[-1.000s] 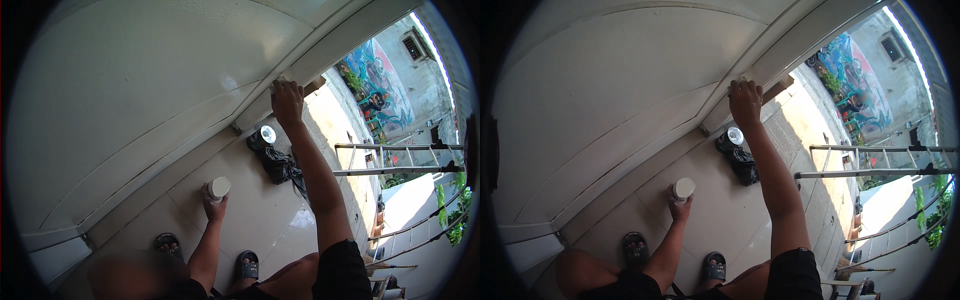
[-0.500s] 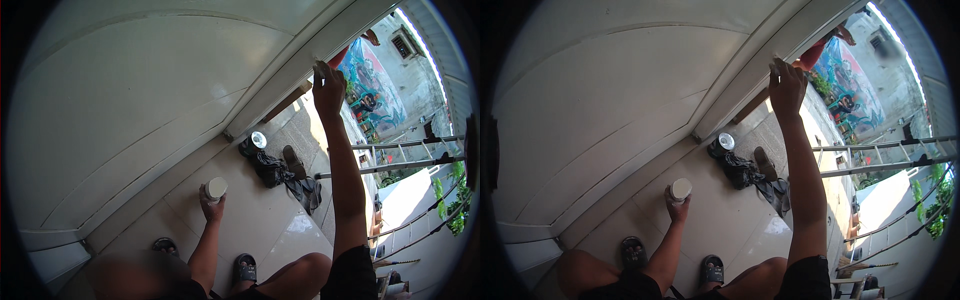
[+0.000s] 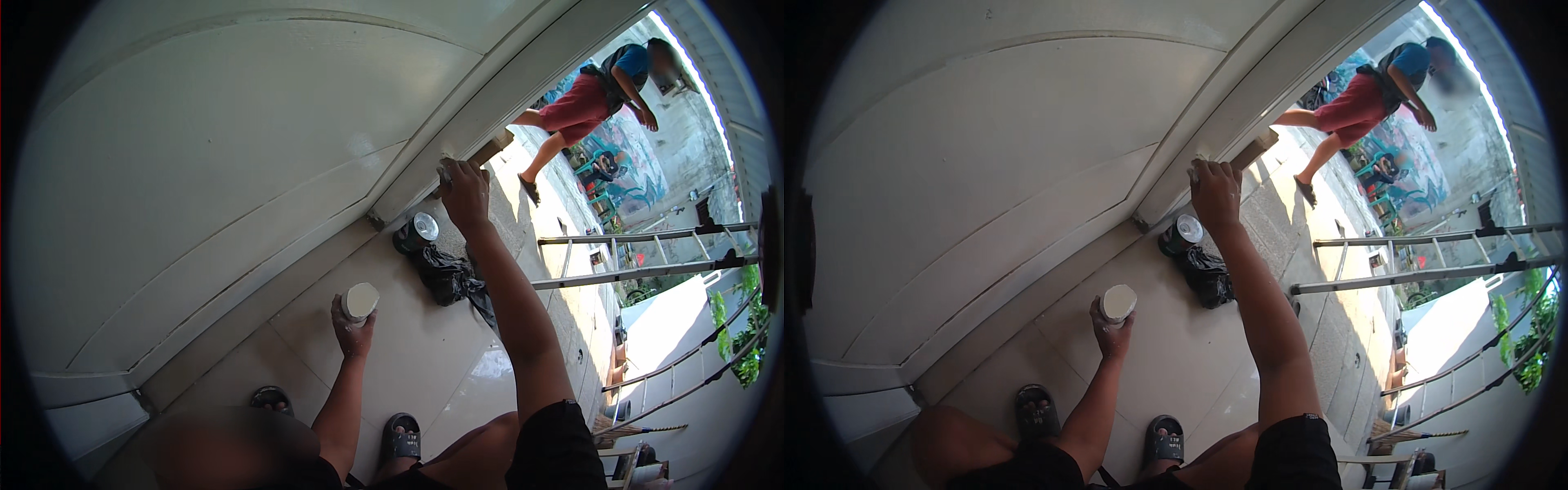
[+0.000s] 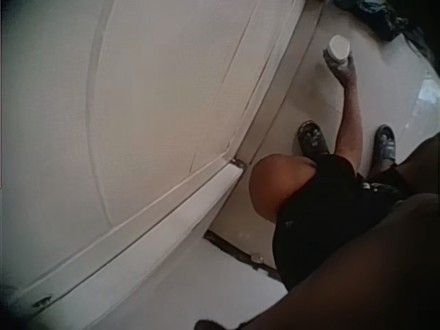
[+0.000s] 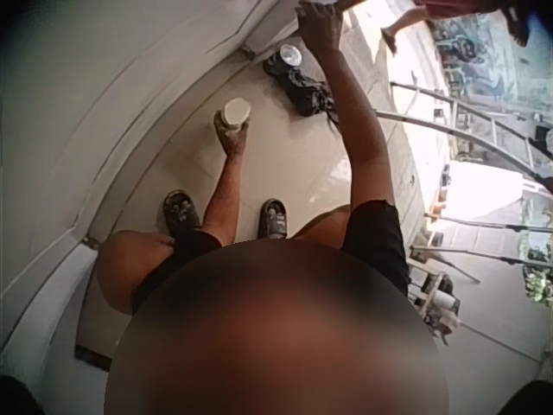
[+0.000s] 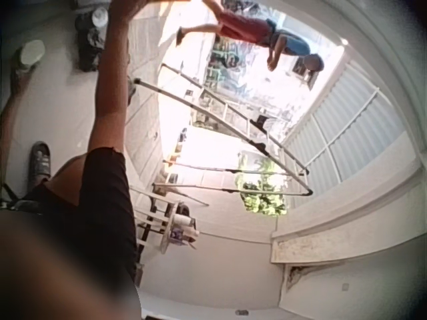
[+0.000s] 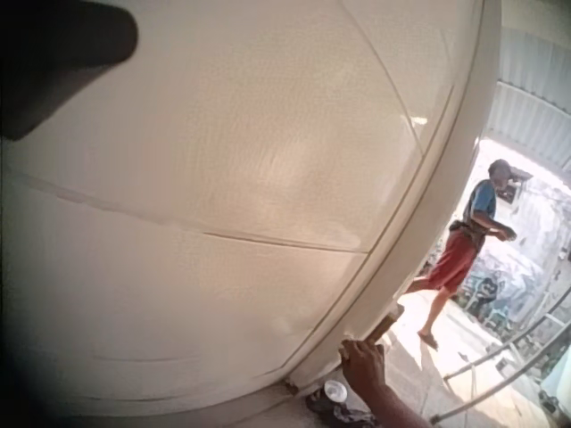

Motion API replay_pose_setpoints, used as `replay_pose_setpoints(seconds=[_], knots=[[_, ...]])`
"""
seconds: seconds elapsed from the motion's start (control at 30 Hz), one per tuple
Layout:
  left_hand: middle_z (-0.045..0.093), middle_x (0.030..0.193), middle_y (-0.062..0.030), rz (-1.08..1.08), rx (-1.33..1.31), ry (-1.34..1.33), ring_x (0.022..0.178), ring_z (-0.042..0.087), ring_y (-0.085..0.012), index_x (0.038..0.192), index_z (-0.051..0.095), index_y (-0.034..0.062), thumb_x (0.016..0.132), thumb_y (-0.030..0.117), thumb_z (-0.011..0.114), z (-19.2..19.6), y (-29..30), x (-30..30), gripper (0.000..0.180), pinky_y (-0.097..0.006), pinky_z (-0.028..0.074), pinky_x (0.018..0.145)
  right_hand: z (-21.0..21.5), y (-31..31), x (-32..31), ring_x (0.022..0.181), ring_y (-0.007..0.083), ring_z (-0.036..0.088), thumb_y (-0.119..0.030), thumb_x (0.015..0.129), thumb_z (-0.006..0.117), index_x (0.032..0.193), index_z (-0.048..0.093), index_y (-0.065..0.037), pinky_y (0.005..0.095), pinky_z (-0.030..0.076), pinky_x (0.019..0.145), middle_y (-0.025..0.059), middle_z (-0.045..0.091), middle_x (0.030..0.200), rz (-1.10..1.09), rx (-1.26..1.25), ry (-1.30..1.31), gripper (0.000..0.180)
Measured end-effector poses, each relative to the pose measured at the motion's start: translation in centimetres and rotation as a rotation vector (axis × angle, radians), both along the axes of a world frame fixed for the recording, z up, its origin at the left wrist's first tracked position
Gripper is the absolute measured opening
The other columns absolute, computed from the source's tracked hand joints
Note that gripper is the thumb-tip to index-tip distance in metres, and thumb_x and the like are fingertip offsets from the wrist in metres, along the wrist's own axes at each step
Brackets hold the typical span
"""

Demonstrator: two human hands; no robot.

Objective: The person paints the bottom of a white door using a paintbrush dipped into white paint from a small container.

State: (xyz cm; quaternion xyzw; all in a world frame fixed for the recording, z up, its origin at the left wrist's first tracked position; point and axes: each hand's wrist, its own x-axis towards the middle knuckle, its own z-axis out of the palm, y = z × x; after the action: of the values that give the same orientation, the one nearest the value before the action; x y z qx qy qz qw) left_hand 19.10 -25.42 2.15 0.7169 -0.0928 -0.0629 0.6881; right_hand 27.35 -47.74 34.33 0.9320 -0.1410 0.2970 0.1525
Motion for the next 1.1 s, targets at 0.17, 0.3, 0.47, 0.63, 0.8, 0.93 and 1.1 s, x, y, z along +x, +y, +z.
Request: replay_pose_setpoints(seconds=[0.17,0.3,0.47,0.63,0.8,0.93,1.1], knots=[[0.049,0.141,-0.026,0.025,-0.018,0.012,0.131,0.051,-0.0421,0.147,0.037,-0.005,0.072,0.031,0.092,0.0,0.4,0.6,0.1,-0.049,0.042,0.114,7.4,-2.4,0.1,0.094,0.0352,0.068,-0.027,0.096,0.067,0.107,0.073,-0.01,0.0501,0.049,0.085,0.0151,0.074,0.088,-0.012,0.071,-0.088,0.021],[0.05,0.139,-0.0237,0.037,0.017,-0.015,0.13,0.054,-0.0371,0.145,0.036,-0.0057,0.072,0.02,0.093,-0.1,0.4,0.9,0.096,-0.044,0.044,0.113,16.1,-1.6,-1.1,0.099,0.0294,0.066,-0.023,0.096,0.068,0.116,0.072,-0.014,0.0465,0.048,0.086,0.0078,0.074,0.103,-0.01,-0.423,-0.259,0.023],[0.05,0.14,-0.0237,-0.01,0.033,0.001,0.13,0.054,-0.0372,0.145,0.035,-0.0062,0.073,0.021,0.093,0.8,0.4,0.4,0.097,-0.044,0.044,0.113,11.6,-0.8,-1.1,0.098,0.0286,0.064,-0.02,0.093,0.07,0.119,0.07,-0.01,0.0448,0.046,0.089,0.0087,0.071,0.098,-0.006,-0.337,-0.146,0.028],[0.05,0.142,-0.0262,0.008,-0.005,-0.011,0.131,0.052,-0.0415,0.147,0.037,-0.0056,0.071,0.028,0.094,1.0,-0.1,-0.2,0.1,-0.049,0.043,0.113,0.9,-0.8,-0.9,0.101,0.0293,0.063,-0.019,0.092,0.07,0.117,0.07,-0.01,0.0441,0.046,0.091,0.0088,0.071,0.102,0.026,-0.237,-0.049,0.027],[0.049,0.141,-0.026,0.021,-0.013,-0.007,0.131,0.052,-0.0412,0.147,0.036,-0.0048,0.071,0.028,0.094,1.3,0.1,0.5,0.101,-0.049,0.043,0.113,0.7,-0.8,-1.0,0.101,0.0291,0.065,-0.021,0.094,0.07,0.11,0.074,-0.009,0.045,0.046,0.092,0.0092,0.075,0.101,-0.019,0.142,0.105,0.02],[0.049,0.14,-0.0261,0.039,-0.018,0.001,0.131,0.052,-0.0412,0.148,0.036,-0.0047,0.071,0.027,0.094,1.2,0.3,0.9,0.101,-0.048,0.043,0.113,7.6,-1.9,-0.5,0.1,0.0284,0.066,-0.022,0.095,0.07,0.109,0.075,-0.011,0.045,0.046,0.091,0.0083,0.076,0.102,0.065,0.119,-0.054,0.019],[0.05,0.14,-0.0258,0.04,-0.053,-0.007,0.13,0.052,-0.041,0.148,0.035,-0.0044,0.071,0.027,0.094,1.4,-0.1,0.8,0.101,-0.049,0.043,0.113,15.4,-1.2,-0.4,0.099,0.0265,0.066,-0.023,0.094,0.071,0.116,0.072,-0.014,0.0439,0.045,0.089,0.0059,0.075,0.105,0.042,-0.4,-0.316,0.023]])
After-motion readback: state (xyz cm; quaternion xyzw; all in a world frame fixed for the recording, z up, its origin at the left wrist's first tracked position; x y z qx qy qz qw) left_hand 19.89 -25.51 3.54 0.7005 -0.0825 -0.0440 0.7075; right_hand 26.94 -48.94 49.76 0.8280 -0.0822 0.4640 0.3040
